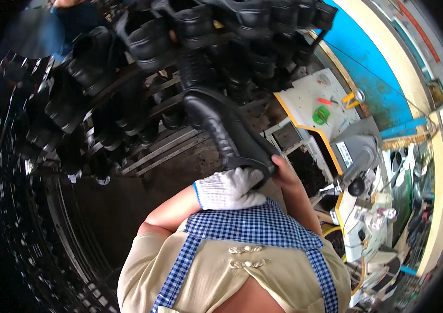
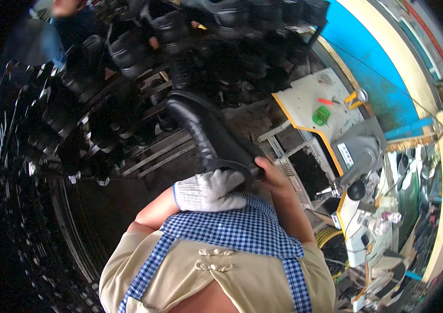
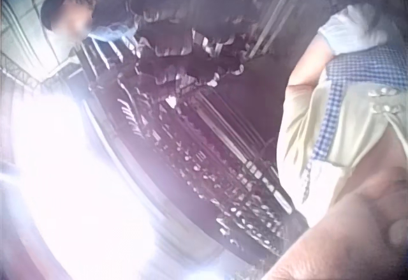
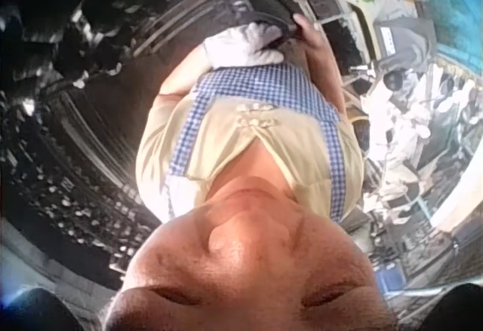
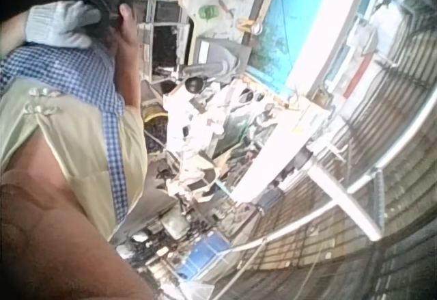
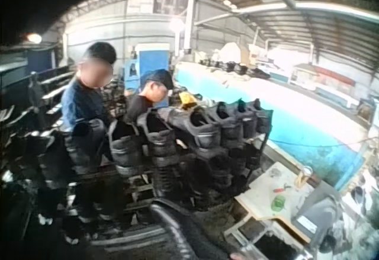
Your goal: The person repeatedly picks up black shoes from a rack, uses a small metal tool to scrape or pry at the sole and heel areas, and then places the shoes back on the rack. This process is repeated for multiple shoes in a factory setting.
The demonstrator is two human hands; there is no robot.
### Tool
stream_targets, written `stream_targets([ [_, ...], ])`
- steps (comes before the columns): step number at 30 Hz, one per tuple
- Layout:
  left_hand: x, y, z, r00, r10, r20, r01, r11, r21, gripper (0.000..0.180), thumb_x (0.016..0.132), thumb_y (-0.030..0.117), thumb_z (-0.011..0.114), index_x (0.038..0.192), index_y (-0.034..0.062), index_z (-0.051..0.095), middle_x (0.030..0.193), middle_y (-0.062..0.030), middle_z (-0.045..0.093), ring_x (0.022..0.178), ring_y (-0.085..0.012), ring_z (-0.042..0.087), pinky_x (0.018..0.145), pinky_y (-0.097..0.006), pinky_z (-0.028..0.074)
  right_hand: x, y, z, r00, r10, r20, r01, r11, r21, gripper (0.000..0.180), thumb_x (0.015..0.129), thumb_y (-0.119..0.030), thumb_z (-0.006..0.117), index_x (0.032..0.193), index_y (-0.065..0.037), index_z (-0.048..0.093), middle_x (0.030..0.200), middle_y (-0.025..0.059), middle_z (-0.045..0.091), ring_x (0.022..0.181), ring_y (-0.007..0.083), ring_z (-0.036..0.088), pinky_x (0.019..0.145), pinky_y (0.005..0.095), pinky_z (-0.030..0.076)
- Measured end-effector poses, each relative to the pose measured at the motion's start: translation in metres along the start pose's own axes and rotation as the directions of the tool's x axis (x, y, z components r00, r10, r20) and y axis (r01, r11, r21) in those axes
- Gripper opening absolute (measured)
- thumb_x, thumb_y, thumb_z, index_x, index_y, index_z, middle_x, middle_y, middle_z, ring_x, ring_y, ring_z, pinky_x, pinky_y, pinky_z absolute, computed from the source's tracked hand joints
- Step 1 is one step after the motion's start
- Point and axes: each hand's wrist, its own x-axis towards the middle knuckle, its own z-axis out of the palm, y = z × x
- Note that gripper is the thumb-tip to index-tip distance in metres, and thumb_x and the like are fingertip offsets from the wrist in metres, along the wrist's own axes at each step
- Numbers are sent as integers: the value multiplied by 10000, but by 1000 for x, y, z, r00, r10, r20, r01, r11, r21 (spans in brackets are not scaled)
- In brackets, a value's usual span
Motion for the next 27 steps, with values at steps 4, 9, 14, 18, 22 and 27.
stream_targets([
  [4,-29,1,-48,968,107,-229,-193,897,-398,531,887,268,719,1298,-23,551,1106,-206,643,997,-322,664,902,-392,520,-3,-5,12,955,-38,295,-109,880,463,826,923,-476,601,1513,5,281,1496,247,395,1347,394,452,1119,621,338],
  [9,-21,-18,-46,472,-429,-770,-358,705,-612,693,857,119,750,1434,-5,387,1352,-136,516,1265,-224,494,1094,-374,388,-13,-9,46,953,-98,287,-8,938,347,872,952,-644,466,1490,29,325,1467,211,453,1307,314,508,1130,457,385],
  [14,-23,-26,-43,521,-456,-722,-278,709,-648,639,780,81,816,1328,-11,500,1212,-85,610,1127,-188,588,1019,-335,460,5,18,14,973,-31,-230,-10,985,-175,580,1019,-448,481,1366,16,513,1259,131,627,1134,225,604,980,385,476],
  [18,-27,-17,-65,636,-272,-722,-92,902,-421,606,714,137,867,1237,-19,605,1142,-101,647,1064,-204,628,960,-338,499,30,-36,17,888,-457,-58,280,636,-719,157,916,-95,680,1051,-25,718,812,-23,586,656,58,494,566,230,393],
  [22,-22,-22,-74,749,-171,-640,-6,965,-264,632,678,263,890,1189,-24,653,1053,-136,685,989,-239,668,914,-339,516,23,-121,121,538,-607,585,731,-10,-682,332,745,86,732,1053,-38,722,873,43,644,652,132,634,552,251,490],
  [27,-13,-19,-79,869,-65,-491,-30,983,-183,625,709,346,859,1181,-7,653,1033,-159,691,952,-298,679,857,-376,527,14,-163,151,515,-278,811,701,-407,-585,309,691,-33,751,991,-83,695,881,3,631,701,158,679,569,273,556],
])
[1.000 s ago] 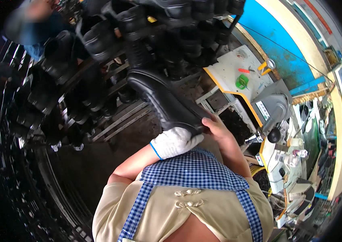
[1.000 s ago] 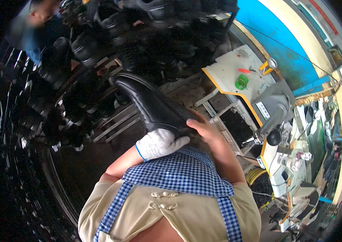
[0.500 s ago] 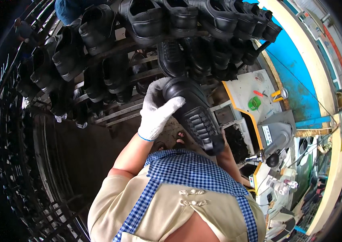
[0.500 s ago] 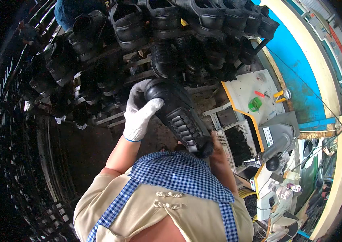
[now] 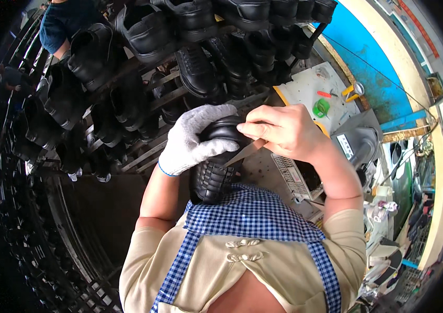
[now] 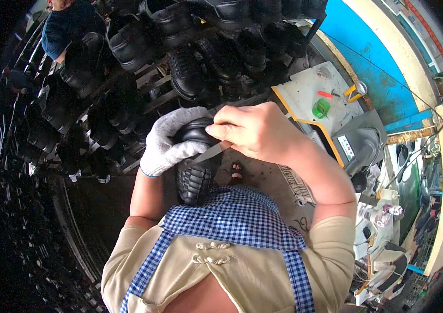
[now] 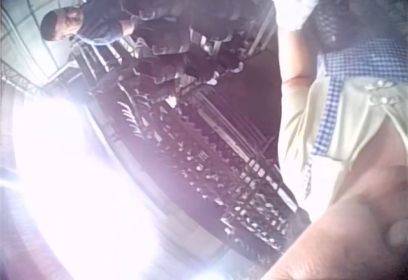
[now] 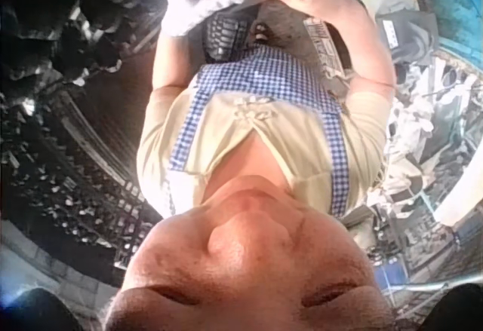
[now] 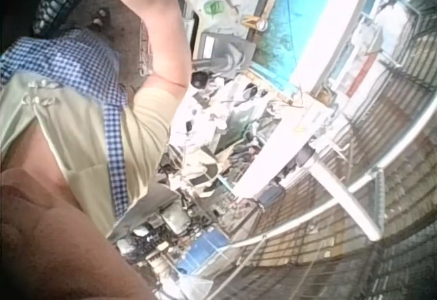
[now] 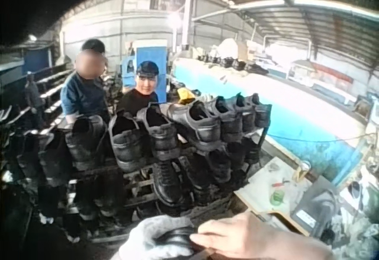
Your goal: The person repeatedly picks up black shoes from a rack, uses a small metal tool to scrape or pry at the sole and heel areas, and then places the shoes back on the rack. This process is repeated for multiple shoes in a factory setting.
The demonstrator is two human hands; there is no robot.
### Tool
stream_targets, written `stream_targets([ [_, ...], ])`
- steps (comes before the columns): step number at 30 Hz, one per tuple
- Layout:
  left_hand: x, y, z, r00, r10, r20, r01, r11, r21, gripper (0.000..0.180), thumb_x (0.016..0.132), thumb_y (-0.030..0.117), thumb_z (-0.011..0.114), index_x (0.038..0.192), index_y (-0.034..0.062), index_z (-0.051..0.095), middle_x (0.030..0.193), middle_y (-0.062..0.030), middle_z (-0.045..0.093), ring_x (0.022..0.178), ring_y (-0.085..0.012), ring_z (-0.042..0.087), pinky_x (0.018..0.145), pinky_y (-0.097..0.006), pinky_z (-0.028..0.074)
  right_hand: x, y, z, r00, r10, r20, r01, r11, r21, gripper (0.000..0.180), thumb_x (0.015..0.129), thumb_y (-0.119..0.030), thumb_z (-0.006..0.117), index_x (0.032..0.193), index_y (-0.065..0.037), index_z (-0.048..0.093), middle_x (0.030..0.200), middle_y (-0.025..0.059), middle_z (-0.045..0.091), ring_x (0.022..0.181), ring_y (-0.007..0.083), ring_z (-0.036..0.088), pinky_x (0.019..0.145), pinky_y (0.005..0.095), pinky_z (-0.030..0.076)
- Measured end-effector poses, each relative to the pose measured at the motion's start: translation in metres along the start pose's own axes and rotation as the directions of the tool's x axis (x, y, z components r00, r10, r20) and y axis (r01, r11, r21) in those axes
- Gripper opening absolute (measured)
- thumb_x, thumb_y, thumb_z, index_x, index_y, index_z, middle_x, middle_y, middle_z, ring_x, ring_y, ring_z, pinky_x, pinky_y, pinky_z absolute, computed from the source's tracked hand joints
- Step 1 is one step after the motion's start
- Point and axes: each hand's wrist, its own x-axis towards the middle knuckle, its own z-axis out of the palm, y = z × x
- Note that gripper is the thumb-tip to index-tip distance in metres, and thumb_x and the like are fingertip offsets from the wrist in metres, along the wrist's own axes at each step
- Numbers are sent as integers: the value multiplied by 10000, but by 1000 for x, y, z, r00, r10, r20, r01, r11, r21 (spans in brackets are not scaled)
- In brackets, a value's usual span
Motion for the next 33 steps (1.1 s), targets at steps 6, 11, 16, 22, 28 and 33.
stream_targets([
  [6,7,-8,4,973,134,189,-165,974,158,611,732,393,820,1184,18,652,1038,-177,687,952,-360,667,858,-409,525,9,-10,-15,918,-101,383,211,944,-255,147,742,-131,681,868,-67,642,798,17,559,660,150,621,504,293,518],
  [11,8,-13,9,962,66,263,-110,982,154,627,714,397,834,1178,14,655,1033,-175,688,946,-353,668,862,-408,521,9,-8,-1,889,-94,447,226,941,-251,145,712,-118,694,760,-76,565,764,40,546,655,184,625,518,321,514],
  [16,8,-11,4,977,-38,210,62,992,-110,620,700,317,877,1176,-15,659,1060,-149,698,976,-256,681,899,-363,520,-3,31,11,954,174,244,-279,809,517,120,706,-39,641,745,-36,527,718,69,563,639,198,581,569,333,456],
  [22,-4,-27,-12,966,-238,-102,181,903,-389,721,653,215,913,1257,-29,605,1199,-110,651,1119,-213,610,1014,-352,467,-82,51,67,781,612,127,-491,475,730,136,790,-57,689,811,-40,556,784,12,581,720,103,544,636,269,436],
  [28,0,-56,-19,749,-329,-575,-196,719,-667,512,852,112,726,1319,6,543,1228,-108,633,1116,-210,604,1011,-364,480,-145,15,92,512,819,259,-828,391,401,591,781,-209,817,1273,-20,548,1186,161,665,1031,216,664,811,357,534],
  [33,7,-71,1,593,-632,-498,-103,555,-826,482,897,142,710,1331,34,529,1252,-101,611,1138,-207,583,1010,-361,475,-156,-3,116,662,743,99,-598,443,668,1165,633,-397,927,1478,89,289,1418,259,492,1333,324,488,1111,407,389],
])
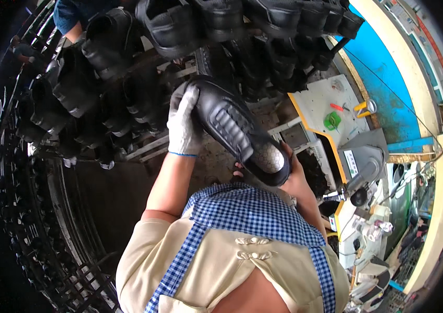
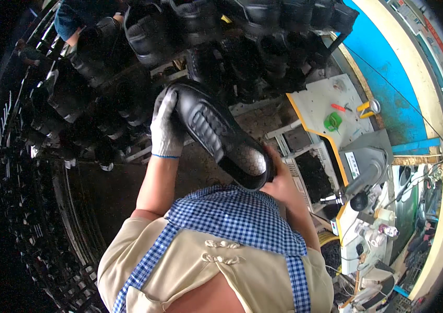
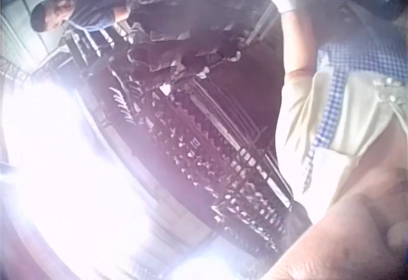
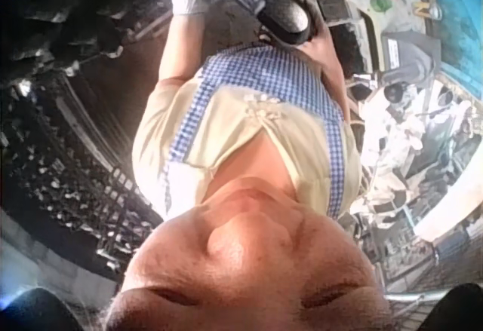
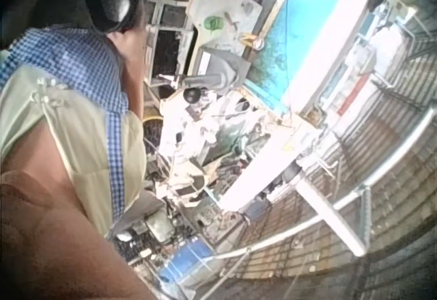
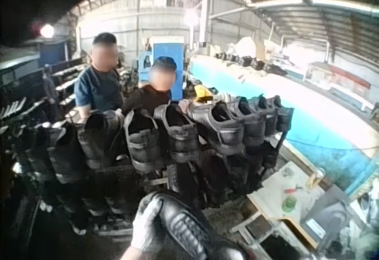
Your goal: The person repeatedly picks up black shoes from a rack, uses a small metal tool to scrape or pry at the sole and heel areas, and then places the shoes back on the rack. This process is repeated for multiple shoes in a factory setting.
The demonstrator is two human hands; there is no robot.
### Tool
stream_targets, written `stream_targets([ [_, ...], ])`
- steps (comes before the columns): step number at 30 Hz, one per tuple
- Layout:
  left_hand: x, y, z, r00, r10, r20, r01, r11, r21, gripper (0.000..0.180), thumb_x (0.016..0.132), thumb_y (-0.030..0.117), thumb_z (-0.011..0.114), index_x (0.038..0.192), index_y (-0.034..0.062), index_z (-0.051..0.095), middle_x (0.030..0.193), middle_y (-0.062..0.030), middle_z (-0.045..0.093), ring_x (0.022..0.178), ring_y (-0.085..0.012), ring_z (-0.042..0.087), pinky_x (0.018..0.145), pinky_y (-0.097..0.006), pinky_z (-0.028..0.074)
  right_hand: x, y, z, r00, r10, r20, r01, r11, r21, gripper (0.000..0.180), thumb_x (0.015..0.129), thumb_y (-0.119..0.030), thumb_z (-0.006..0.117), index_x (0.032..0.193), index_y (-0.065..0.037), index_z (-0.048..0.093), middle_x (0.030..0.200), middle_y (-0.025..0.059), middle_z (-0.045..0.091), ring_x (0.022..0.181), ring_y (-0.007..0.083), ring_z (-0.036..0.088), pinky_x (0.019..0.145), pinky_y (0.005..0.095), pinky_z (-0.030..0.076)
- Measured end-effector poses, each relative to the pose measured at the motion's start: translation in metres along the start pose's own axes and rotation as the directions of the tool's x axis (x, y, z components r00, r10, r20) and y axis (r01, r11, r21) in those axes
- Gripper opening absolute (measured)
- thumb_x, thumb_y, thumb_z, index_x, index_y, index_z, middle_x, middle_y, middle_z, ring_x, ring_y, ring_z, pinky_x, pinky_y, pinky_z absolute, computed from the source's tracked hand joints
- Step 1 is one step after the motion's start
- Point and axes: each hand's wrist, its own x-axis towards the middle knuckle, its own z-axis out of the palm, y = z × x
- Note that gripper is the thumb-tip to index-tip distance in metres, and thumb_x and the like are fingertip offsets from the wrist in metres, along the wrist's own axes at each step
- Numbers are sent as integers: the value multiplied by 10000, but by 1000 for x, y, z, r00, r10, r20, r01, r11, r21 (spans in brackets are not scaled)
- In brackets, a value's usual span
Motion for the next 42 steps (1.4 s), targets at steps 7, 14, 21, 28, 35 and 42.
stream_targets([
  [7,5,8,-30,996,-39,81,16,963,269,358,940,287,669,1218,76,591,1070,-24,634,1004,-121,581,868,-277,487,19,5,-20,957,288,23,-193,577,793,474,841,-222,744,1230,-63,526,884,57,648,488,100,508,387,209,354],
  [14,-15,20,-51,998,-18,-57,33,962,271,331,947,283,663,1230,127,592,1102,-5,620,993,-108,571,844,-271,495,25,13,-10,946,216,240,-323,600,732,545,826,-290,795,1218,-38,512,880,73,657,455,151,541,386,236,387],
  [21,-28,44,-81,991,-1,136,-43,948,316,558,937,171,651,1444,47,452,1371,-85,531,1257,-184,490,1089,-327,384,18,-22,30,947,173,269,-249,926,282,938,707,-42,815,1460,27,261,1271,198,569,854,251,713,510,288,574],
  [28,-14,70,-100,747,602,282,-468,175,866,505,860,151,730,1311,12,550,1283,-140,579,1191,-283,562,1029,-383,454,53,-22,82,994,83,76,-109,877,468,728,788,-44,736,1394,6,335,898,100,658,680,144,661,564,258,554],
  [35,23,104,-94,781,392,486,-52,-735,676,528,812,367,705,1261,98,636,1370,-91,554,1351,-334,423,1148,-535,294,175,-19,180,981,-4,-192,112,826,552,852,842,-127,773,1475,-16,214,1011,112,631,757,148,658,536,256,536],
  [42,21,101,-114,787,169,594,-337,-689,642,223,789,293,702,912,107,705,841,-109,691,971,-294,668,1068,-510,386,170,72,202,997,52,55,-62,980,189,882,858,-282,797,1543,-127,263,950,54,660,816,114,635,748,295,503],
])
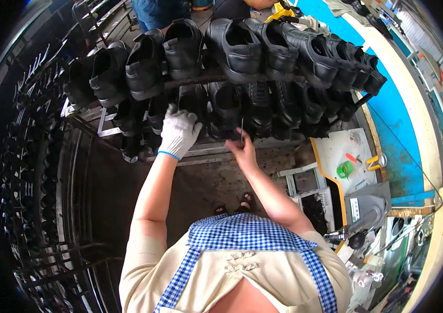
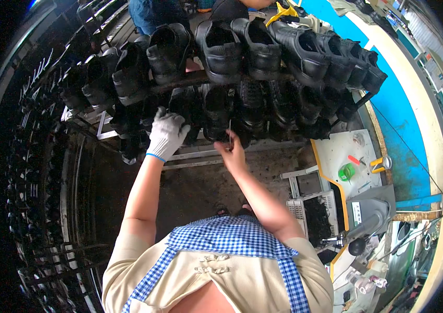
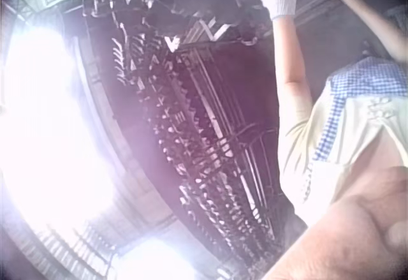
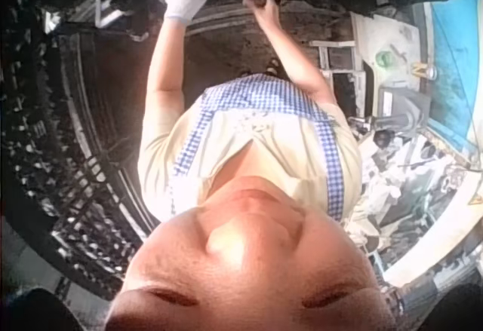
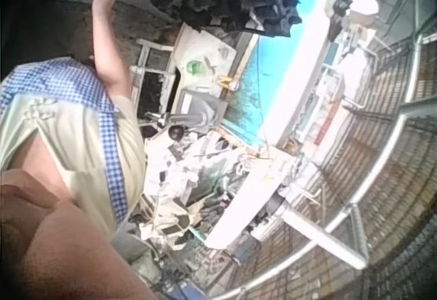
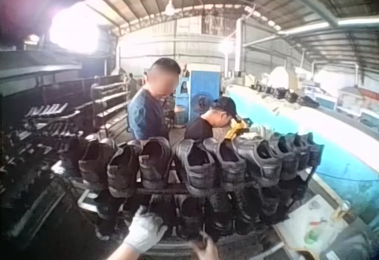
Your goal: The person repeatedly picks up black shoes from a rack, uses a small metal tool to scrape or pry at the sole and heel areas, and then places the shoes back on the rack. This process is repeated for multiple shoes in a factory setting.
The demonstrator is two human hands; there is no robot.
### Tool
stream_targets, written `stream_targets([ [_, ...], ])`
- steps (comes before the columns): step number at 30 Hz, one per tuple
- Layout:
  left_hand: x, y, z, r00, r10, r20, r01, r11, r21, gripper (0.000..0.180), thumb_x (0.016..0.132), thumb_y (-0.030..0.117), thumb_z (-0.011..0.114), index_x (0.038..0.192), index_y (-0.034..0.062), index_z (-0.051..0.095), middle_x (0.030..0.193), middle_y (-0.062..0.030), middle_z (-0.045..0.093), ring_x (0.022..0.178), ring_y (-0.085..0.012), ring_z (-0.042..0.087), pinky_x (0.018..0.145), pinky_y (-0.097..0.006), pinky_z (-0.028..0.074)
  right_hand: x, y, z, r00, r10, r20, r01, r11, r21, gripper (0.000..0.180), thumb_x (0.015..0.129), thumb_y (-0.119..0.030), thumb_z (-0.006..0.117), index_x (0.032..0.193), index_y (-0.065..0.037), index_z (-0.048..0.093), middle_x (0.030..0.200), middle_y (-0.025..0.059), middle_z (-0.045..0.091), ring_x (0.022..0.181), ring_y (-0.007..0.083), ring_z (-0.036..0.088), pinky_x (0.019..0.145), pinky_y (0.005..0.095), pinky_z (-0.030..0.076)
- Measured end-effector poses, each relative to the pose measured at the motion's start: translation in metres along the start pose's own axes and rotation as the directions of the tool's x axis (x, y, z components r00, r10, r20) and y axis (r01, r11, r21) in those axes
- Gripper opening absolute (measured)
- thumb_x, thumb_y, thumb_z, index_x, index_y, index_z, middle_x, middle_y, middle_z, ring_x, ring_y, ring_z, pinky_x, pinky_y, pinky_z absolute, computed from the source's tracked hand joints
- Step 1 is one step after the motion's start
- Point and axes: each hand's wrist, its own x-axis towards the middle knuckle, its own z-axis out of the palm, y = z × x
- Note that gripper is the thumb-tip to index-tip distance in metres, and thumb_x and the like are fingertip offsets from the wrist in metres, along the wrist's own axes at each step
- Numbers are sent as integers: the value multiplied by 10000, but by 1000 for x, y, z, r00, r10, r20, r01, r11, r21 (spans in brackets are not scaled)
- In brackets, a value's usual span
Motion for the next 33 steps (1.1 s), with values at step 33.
stream_targets([
  [33,-86,154,-44,712,701,41,-423,474,-772,237,898,305,626,890,69,616,843,-105,644,726,-301,669,632,-402,549,-164,-52,-79,731,507,457,-662,365,654,697,950,-612,484,1414,-92,497,1381,155,560,1245,296,563,1068,467,454],
])
